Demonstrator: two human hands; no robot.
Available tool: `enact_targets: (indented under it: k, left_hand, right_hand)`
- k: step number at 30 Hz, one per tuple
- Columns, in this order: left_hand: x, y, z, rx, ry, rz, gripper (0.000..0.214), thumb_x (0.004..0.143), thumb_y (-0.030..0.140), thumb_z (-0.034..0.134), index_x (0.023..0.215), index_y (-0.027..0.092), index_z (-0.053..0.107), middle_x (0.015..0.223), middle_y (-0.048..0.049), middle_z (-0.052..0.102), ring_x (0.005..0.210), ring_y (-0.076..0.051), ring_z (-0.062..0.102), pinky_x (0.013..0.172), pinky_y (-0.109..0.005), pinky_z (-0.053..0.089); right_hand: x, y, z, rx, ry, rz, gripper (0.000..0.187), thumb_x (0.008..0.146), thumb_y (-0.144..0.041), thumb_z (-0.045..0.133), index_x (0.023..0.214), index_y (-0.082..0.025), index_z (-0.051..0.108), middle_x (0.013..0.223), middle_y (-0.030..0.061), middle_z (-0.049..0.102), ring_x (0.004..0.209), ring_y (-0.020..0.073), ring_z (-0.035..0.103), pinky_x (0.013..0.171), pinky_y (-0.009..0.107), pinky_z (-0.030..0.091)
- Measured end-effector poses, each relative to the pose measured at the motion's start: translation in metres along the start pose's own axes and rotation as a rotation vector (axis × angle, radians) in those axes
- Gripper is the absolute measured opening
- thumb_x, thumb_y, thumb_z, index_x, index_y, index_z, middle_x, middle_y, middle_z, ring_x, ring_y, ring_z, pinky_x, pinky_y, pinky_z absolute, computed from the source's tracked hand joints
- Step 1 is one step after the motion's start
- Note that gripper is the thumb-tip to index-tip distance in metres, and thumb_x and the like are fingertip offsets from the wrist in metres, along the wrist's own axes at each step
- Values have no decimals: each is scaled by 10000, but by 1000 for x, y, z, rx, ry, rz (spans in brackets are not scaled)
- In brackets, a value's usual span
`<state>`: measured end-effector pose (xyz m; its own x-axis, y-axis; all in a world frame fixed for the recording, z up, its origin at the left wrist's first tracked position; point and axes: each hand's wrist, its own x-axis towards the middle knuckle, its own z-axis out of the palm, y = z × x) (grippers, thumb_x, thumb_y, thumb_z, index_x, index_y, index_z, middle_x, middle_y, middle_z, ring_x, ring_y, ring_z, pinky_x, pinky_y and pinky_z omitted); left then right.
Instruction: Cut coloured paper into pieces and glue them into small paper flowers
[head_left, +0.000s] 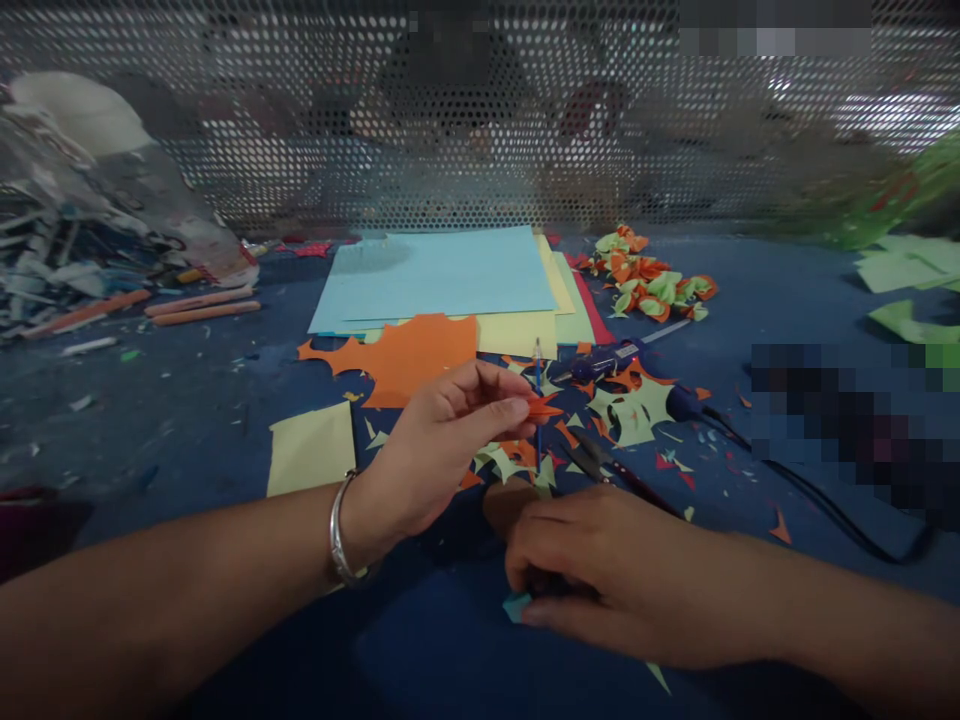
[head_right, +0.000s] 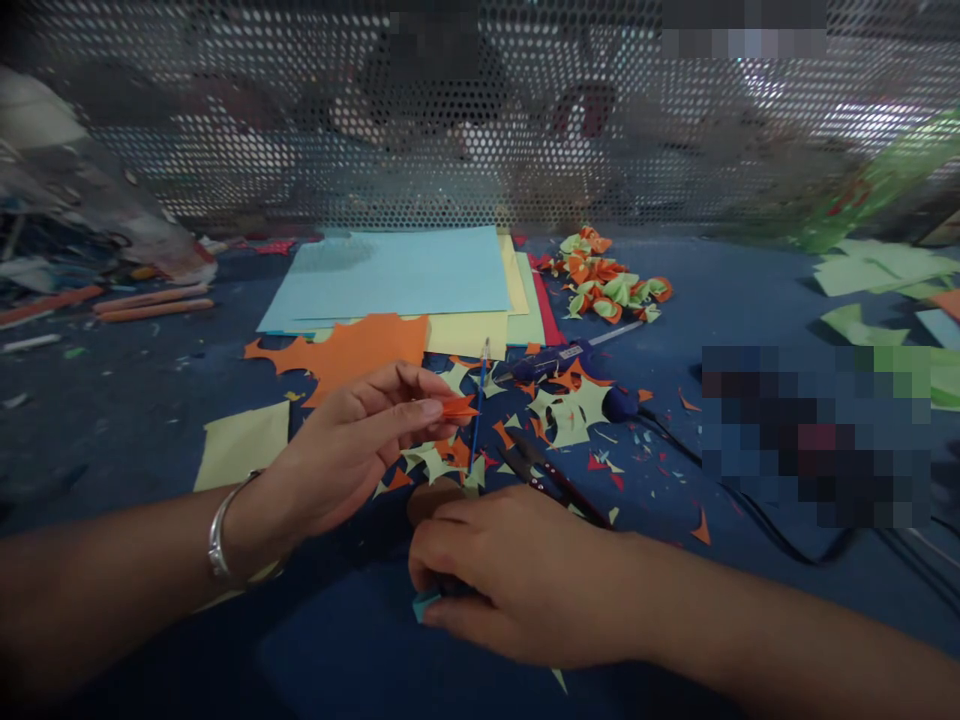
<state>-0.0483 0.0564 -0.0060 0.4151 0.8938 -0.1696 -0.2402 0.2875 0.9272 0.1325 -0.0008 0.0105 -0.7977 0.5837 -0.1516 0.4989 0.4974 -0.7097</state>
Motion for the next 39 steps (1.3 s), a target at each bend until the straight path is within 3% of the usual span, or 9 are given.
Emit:
enact_targets:
  k: [7,13,15,20,23,29,33,39]
  left_hand:
    - [1,-2,-3,28,6,26,149,820,231,780,911,179,674,873,-3,676,806,-117,648,803,-257,517]
    - [0,-2,-2,76,39,66,129,794,141,750,893,176,674,876,4,664,819,-102,626,763,-217,498]
    - [0,-2,-2,104,57,83,138,781,119,736,891,173,672,891,-3,668,841,-108,627,768,-217,499]
    - [1,0,-2,206,63,108,149,783,148,730,904,162,645,832,0,640,774,-108,614,726,-226,515]
    - [0,1,-3,315,37,139,150,804,146,700,930,165,622,839,-4,646,755,-110,628,705,-232,522]
    - [-5,0,-2,346,-103,141,186,820,123,651,983,174,578,866,-12,671,789,-154,704,725,-284,554]
    - [-7,-1,0,324,-115,119,205,813,146,663,1000,169,581,904,-33,673,829,-175,705,769,-325,564]
    - [-9,-5,1,301,-136,132,219,823,144,677,1014,173,576,882,-26,677,810,-166,711,746,-302,561]
  right_hand:
    - [0,0,0,28,-16,13,57,892,-174,663,947,-171,679,906,-5,677,786,103,628,708,206,477]
    - [1,0,1,41,2,-19,122,883,-84,602,924,-167,681,899,7,689,805,113,635,738,214,490]
    - [-1,1,-1,40,86,-32,98,899,-106,605,925,-172,673,879,4,692,783,109,633,724,213,482]
    - [-8,3,-13,-69,498,41,89,955,-192,577,887,-204,633,779,-24,662,649,95,586,628,216,445]
    - [-11,8,-17,-162,660,84,79,945,-181,586,888,-211,630,781,-22,670,630,95,585,610,219,440]
    - [-10,21,-15,-270,716,39,66,926,-146,613,900,-200,640,764,-30,644,641,84,580,617,203,438]
    - [-8,23,-14,-303,738,35,69,924,-138,616,889,-193,637,772,-25,650,642,84,578,623,202,441]
    - [-6,21,-12,-307,751,24,80,911,-124,617,886,-197,637,779,-29,670,640,82,598,626,199,457]
